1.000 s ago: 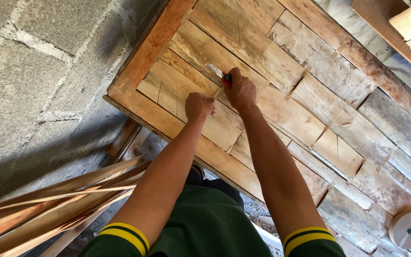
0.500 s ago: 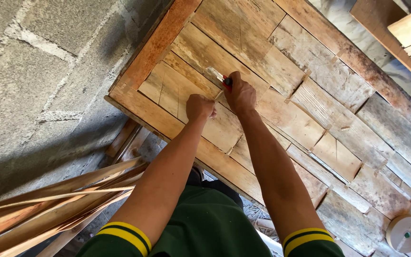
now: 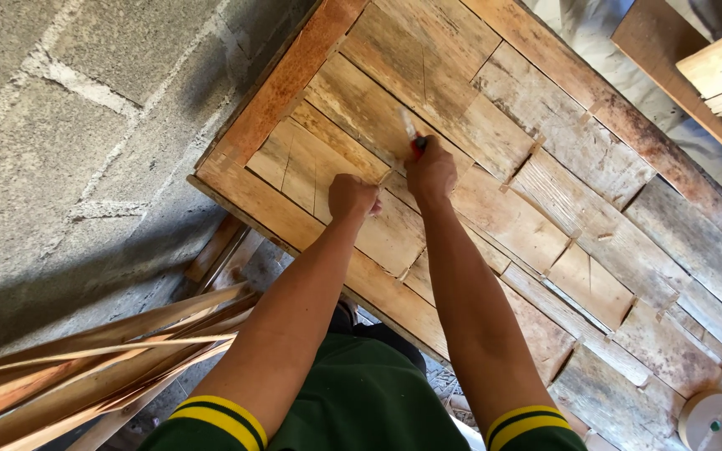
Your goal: Assembling and trimming thin wood pieces onto a larger panel to create a decorative surface.
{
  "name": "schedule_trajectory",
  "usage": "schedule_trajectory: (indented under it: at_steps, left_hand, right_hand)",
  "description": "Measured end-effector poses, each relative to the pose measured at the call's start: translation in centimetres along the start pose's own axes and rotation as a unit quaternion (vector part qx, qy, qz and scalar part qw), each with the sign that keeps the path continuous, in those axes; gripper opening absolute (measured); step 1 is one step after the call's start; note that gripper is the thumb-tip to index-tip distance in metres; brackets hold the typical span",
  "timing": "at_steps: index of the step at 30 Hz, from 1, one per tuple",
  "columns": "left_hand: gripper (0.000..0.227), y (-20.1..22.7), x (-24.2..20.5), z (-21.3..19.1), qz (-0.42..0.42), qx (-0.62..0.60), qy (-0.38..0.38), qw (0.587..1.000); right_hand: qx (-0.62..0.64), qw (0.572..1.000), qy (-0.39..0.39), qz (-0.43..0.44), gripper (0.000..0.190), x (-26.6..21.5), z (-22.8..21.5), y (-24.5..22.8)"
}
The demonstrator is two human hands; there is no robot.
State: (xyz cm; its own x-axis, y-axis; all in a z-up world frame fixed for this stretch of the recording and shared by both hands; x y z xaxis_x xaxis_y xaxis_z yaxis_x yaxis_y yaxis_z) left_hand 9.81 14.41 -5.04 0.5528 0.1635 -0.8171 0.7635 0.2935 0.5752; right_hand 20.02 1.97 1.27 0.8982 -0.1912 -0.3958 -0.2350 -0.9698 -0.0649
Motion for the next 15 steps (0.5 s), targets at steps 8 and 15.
schedule_trajectory:
  at_steps: [8, 15]
  left_hand:
    - [0.018, 0.6, -0.7, -0.2, -0.014, -0.005, 0.007, 1.0]
    - [0.017, 0.3, -0.5, -0.2, 0.001, -0.021, 0.004, 1.0]
  right_hand:
    - [0.047, 0.997, 0.024, -0.06, 0.057, -0.2, 0.2, 0.5]
    - [0.05, 0.994, 0.074, -0.064, 0.045, 0.4, 2.8, 2.5]
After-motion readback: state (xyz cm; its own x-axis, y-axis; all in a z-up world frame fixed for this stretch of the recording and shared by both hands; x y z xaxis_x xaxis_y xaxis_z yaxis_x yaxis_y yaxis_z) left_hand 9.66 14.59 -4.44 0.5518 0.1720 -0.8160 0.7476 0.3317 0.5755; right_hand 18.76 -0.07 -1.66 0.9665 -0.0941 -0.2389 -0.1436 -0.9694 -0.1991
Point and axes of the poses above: each hand's wrist, its own x-axis towards the middle knuckle, its own z-axis out of the palm, y = z × x, the point moved 4 cm from there along x, towards the middle knuckle, and after that the axes turned 6 degrees about z, right-handed, at the moved point
